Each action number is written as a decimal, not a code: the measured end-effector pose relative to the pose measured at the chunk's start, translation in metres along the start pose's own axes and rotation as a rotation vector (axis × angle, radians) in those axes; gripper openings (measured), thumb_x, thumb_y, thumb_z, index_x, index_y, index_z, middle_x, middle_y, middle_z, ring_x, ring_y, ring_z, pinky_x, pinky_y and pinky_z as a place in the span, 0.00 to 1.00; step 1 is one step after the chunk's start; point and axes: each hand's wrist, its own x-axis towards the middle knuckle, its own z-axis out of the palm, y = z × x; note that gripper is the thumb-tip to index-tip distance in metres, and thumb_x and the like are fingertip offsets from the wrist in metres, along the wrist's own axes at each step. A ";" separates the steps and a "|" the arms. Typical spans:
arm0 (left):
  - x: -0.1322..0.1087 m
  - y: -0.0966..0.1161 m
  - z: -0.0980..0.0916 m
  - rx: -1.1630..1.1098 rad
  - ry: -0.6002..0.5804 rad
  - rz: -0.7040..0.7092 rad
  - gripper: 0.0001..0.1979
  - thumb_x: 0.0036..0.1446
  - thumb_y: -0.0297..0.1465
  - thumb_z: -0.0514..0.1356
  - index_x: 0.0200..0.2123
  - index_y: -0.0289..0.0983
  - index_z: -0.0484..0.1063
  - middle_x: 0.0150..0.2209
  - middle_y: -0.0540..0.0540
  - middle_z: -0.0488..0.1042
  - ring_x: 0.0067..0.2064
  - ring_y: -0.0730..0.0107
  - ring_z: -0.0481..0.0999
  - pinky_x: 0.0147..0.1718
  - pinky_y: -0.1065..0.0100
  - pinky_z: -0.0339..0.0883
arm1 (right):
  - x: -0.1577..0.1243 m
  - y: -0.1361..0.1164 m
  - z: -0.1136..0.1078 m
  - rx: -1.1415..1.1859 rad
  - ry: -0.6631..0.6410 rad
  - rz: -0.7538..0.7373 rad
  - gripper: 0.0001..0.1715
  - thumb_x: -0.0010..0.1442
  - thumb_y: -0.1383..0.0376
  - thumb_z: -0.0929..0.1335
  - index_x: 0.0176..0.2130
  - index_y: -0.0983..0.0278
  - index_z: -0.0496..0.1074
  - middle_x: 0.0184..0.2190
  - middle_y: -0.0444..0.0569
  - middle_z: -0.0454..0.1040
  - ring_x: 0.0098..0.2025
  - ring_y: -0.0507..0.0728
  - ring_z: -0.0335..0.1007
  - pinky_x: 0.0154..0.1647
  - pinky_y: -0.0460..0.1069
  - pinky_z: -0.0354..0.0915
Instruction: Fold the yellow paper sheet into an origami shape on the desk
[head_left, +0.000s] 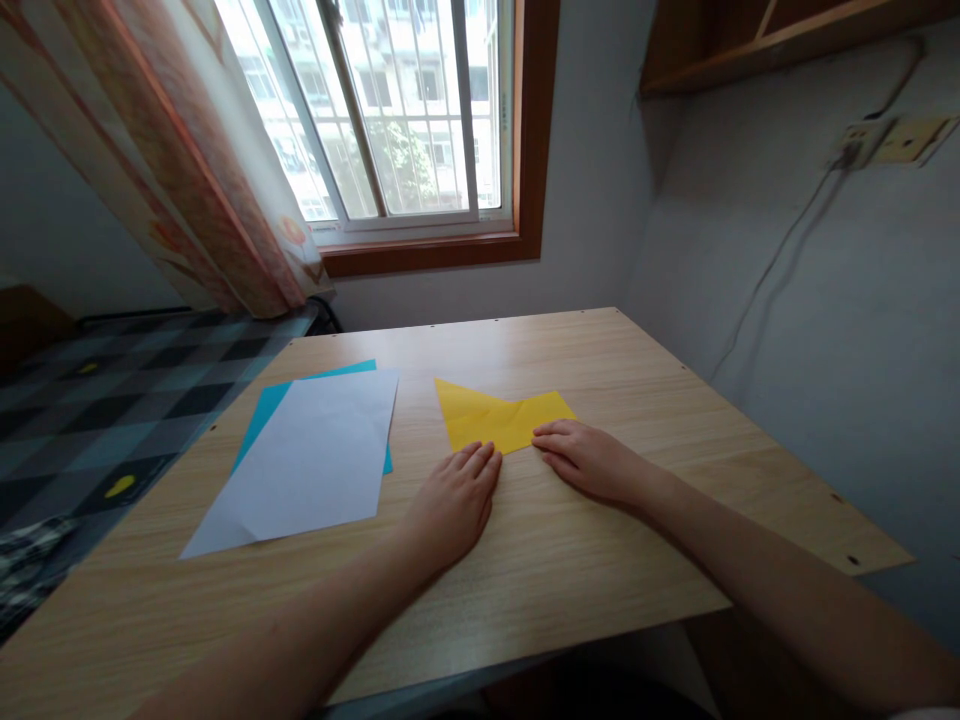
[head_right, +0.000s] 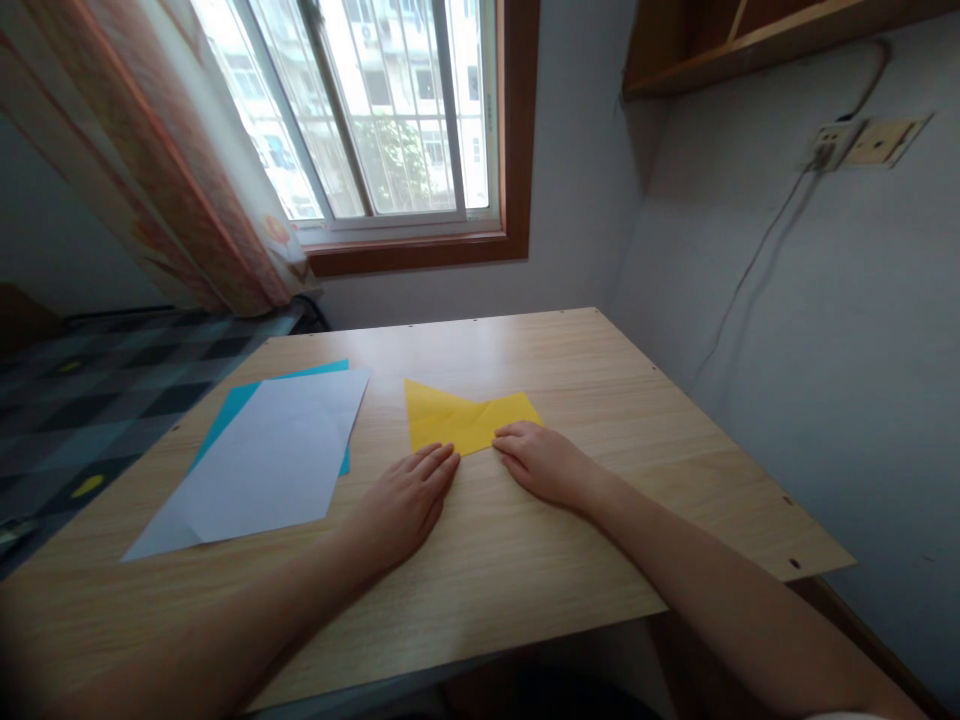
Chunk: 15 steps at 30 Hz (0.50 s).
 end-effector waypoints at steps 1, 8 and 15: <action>0.000 0.000 -0.001 0.005 -0.004 -0.001 0.22 0.64 0.30 0.48 0.60 0.34 0.62 0.61 0.38 0.65 0.61 0.56 0.64 0.59 0.55 0.58 | 0.000 0.001 0.000 -0.005 0.005 0.007 0.18 0.64 0.68 0.62 0.51 0.66 0.74 0.50 0.56 0.75 0.53 0.60 0.69 0.56 0.55 0.65; 0.001 0.003 -0.006 0.013 -0.055 -0.017 0.23 0.64 0.30 0.48 0.60 0.31 0.63 0.62 0.36 0.64 0.62 0.54 0.63 0.60 0.55 0.57 | -0.001 0.005 -0.001 -0.016 0.020 0.038 0.18 0.64 0.70 0.61 0.49 0.67 0.75 0.49 0.56 0.75 0.53 0.59 0.70 0.55 0.54 0.66; 0.002 0.003 -0.006 0.009 -0.082 -0.026 0.23 0.64 0.30 0.48 0.61 0.29 0.62 0.63 0.35 0.62 0.63 0.52 0.62 0.61 0.54 0.56 | 0.000 0.005 -0.003 -0.046 0.041 0.147 0.16 0.63 0.70 0.61 0.43 0.67 0.77 0.47 0.56 0.76 0.51 0.59 0.71 0.54 0.53 0.65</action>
